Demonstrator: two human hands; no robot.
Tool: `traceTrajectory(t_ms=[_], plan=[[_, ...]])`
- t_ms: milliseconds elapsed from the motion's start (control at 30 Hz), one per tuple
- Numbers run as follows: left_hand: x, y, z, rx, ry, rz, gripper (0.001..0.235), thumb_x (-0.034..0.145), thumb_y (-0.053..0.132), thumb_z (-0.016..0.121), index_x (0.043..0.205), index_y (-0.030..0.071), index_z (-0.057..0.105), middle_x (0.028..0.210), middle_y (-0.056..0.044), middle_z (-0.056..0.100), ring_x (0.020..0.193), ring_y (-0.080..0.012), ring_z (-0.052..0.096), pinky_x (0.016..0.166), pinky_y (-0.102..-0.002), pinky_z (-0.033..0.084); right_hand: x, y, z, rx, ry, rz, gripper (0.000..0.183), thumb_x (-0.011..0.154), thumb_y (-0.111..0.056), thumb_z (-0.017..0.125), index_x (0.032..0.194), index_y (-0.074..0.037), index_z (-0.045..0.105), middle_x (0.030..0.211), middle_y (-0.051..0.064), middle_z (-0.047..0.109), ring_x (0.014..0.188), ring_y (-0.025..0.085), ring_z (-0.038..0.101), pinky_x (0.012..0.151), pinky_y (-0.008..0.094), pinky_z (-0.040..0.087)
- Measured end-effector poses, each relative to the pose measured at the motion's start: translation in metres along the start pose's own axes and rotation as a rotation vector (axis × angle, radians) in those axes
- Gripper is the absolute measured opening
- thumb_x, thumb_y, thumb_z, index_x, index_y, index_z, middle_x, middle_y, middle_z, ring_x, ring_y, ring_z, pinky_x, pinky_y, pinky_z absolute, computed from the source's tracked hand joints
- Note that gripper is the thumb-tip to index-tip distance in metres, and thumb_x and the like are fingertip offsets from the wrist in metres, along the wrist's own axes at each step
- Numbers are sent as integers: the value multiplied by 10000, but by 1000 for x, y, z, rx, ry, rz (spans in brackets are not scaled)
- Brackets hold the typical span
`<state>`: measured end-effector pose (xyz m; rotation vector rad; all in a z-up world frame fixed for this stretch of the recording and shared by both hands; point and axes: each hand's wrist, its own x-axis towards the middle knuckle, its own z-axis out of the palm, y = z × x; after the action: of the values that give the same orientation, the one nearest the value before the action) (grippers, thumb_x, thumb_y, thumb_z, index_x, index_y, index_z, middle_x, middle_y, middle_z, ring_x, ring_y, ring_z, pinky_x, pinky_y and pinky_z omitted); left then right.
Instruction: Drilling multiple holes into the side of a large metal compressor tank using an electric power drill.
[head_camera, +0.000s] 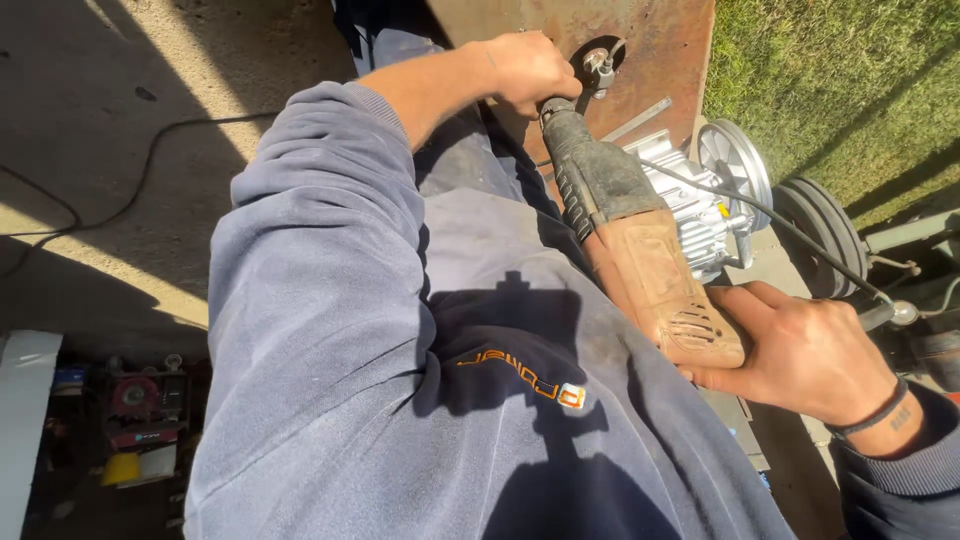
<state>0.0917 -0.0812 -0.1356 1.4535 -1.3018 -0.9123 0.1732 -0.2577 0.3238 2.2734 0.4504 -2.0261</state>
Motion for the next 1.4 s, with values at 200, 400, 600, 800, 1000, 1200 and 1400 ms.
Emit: traceTrajectory(t_ms=[200, 400, 600, 800, 1000, 1200, 1400], plan=[[-18, 55, 16, -48, 387, -5, 355, 692, 205, 808, 1000, 120, 653, 885, -72, 664, 841, -321, 682, 665, -456, 531, -56, 16, 53, 474, -8, 153, 651, 498, -352, 901, 1071, -102, 719, 905, 82, 733, 747, 332, 708, 638, 385, 572], [-9, 105, -2, 13, 691, -96, 245, 797, 149, 786, 975, 104, 624, 907, -52, 630, 882, -282, 665, 723, -408, 543, -125, 4, 187, 1009, 246, 126, 329, 674, -225, 794, 936, -72, 668, 841, 101, 712, 756, 244, 661, 664, 348, 533], [-11, 125, -16, 39, 775, -155, 272, 855, 154, 784, 1069, 79, 635, 1005, -76, 647, 1041, -312, 644, 963, -417, 528, -128, -19, 325, 1103, 332, 149, 254, 764, -208, 749, 932, -43, 653, 783, 101, 673, 706, 199, 620, 637, 332, 500], [-20, 179, -29, -287, 392, -98, 473, 822, 145, 740, 1284, 80, 663, 1262, -126, 676, 1234, -348, 591, 1072, -503, 391, -104, -42, 345, 1161, 407, 231, 202, 855, -191, 705, 928, -15, 638, 725, 100, 634, 656, 154, 579, 609, 316, 467], [25, 219, -33, -496, 272, 77, 331, 1020, 399, 667, 1134, 96, 738, 1130, -109, 723, 1127, -326, 653, 968, -509, 438, -64, -80, 256, 1199, 466, 334, 211, 933, -195, 666, 913, 13, 634, 686, 96, 616, 642, 120, 561, 590, 309, 448], [21, 202, -20, -357, 405, 39, 420, 991, 485, 680, 851, 97, 758, 755, -70, 710, 782, -311, 685, 688, -461, 499, -28, -86, 256, 1176, 644, 243, 285, 1000, -259, 648, 955, 22, 674, 719, 63, 616, 664, 92, 567, 582, 293, 433], [8, 187, -16, -334, 524, 10, 416, 996, 497, 691, 827, 125, 770, 685, -57, 673, 695, -285, 679, 616, -429, 492, -17, -86, 242, 1264, 592, 224, 317, 1022, -278, 668, 918, 22, 671, 726, 54, 621, 680, 96, 553, 565, 294, 424]])
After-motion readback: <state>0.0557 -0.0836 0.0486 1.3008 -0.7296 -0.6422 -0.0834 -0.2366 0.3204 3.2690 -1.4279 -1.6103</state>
